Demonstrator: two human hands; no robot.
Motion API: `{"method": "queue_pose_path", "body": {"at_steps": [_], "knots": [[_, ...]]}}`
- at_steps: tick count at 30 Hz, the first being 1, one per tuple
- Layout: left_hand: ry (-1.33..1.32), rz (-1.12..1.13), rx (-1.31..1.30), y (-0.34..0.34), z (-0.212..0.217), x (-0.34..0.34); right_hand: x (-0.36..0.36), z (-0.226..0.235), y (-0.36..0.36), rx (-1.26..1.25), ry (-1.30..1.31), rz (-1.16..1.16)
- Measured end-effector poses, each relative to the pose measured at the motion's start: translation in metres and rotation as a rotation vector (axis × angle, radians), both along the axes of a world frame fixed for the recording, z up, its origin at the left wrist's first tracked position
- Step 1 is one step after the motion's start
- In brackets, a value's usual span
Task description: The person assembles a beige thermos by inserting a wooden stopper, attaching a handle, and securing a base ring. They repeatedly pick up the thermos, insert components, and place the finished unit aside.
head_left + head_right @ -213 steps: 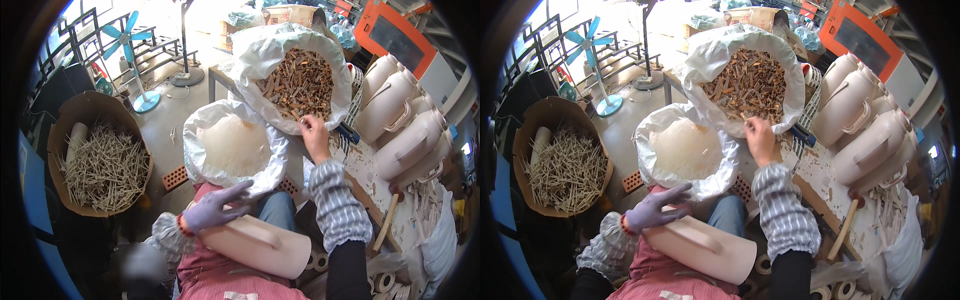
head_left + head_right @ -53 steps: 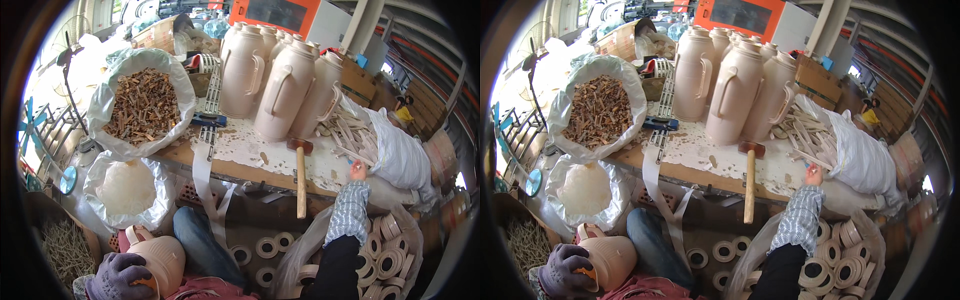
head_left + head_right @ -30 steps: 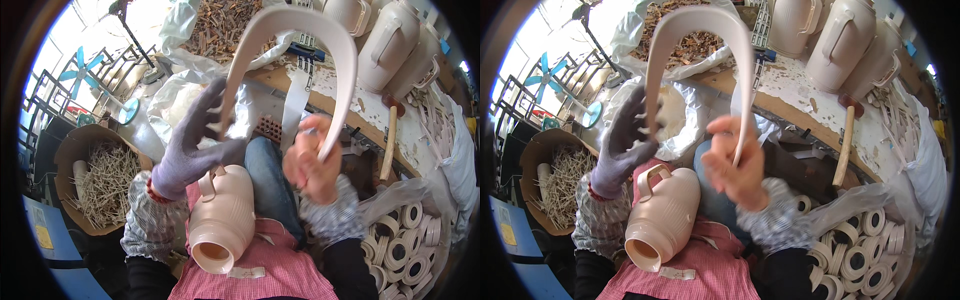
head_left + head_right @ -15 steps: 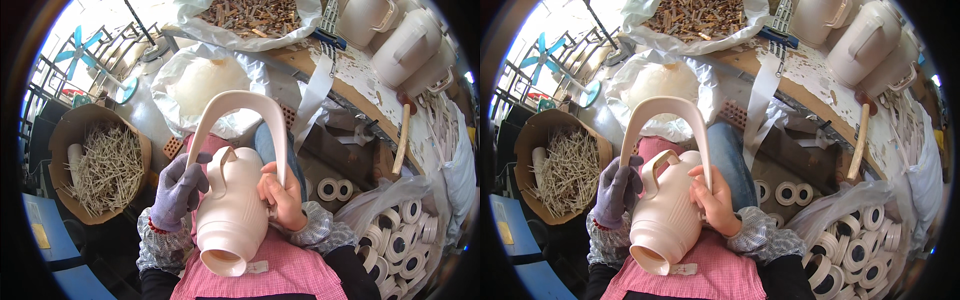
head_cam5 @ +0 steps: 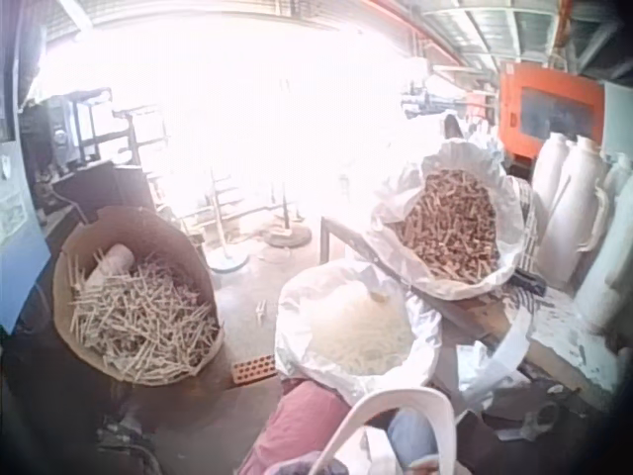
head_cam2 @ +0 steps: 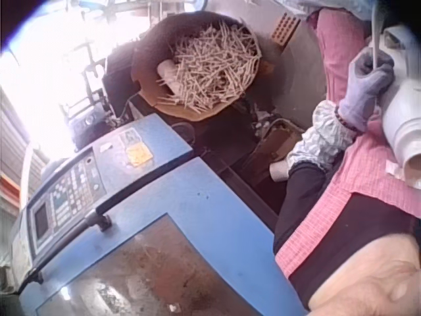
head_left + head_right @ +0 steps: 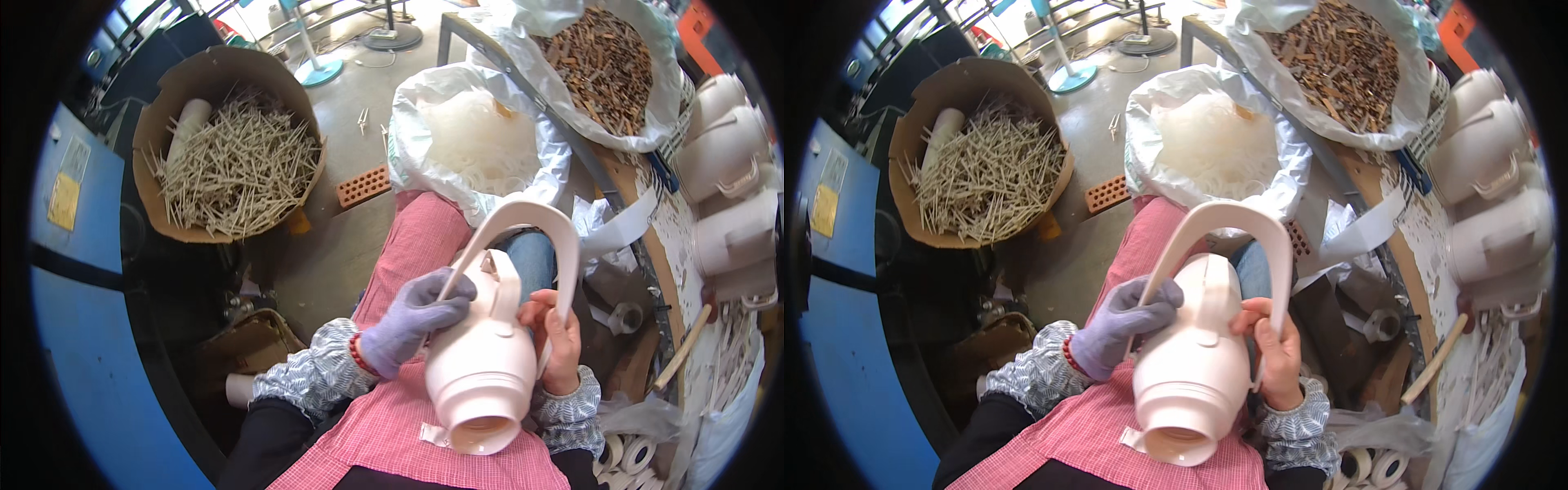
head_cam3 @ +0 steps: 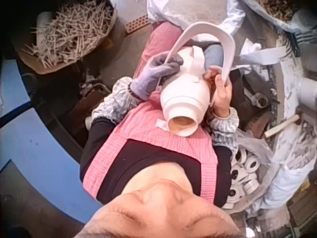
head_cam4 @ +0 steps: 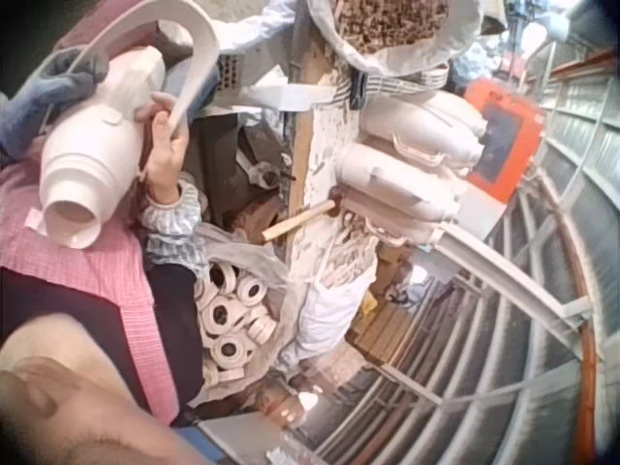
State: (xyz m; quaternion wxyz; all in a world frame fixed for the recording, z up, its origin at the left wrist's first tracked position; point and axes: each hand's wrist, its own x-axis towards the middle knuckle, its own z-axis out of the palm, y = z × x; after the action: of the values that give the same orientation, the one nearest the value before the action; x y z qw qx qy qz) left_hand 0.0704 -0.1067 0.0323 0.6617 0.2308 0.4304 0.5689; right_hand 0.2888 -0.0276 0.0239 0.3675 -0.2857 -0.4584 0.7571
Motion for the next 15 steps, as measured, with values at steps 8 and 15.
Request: {"method": "queue_pose_path", "body": {"at_steps": [8,15], "knots": [[0.063,0.117,0.151,-0.007,-0.008,0.020,0.012,-0.016,0.005,0.026,-0.007,0.000],[0.100,0.117,0.005,0.004,0.015,0.020,0.006,-0.011,0.009,-0.043,0.038,-0.055]]}}
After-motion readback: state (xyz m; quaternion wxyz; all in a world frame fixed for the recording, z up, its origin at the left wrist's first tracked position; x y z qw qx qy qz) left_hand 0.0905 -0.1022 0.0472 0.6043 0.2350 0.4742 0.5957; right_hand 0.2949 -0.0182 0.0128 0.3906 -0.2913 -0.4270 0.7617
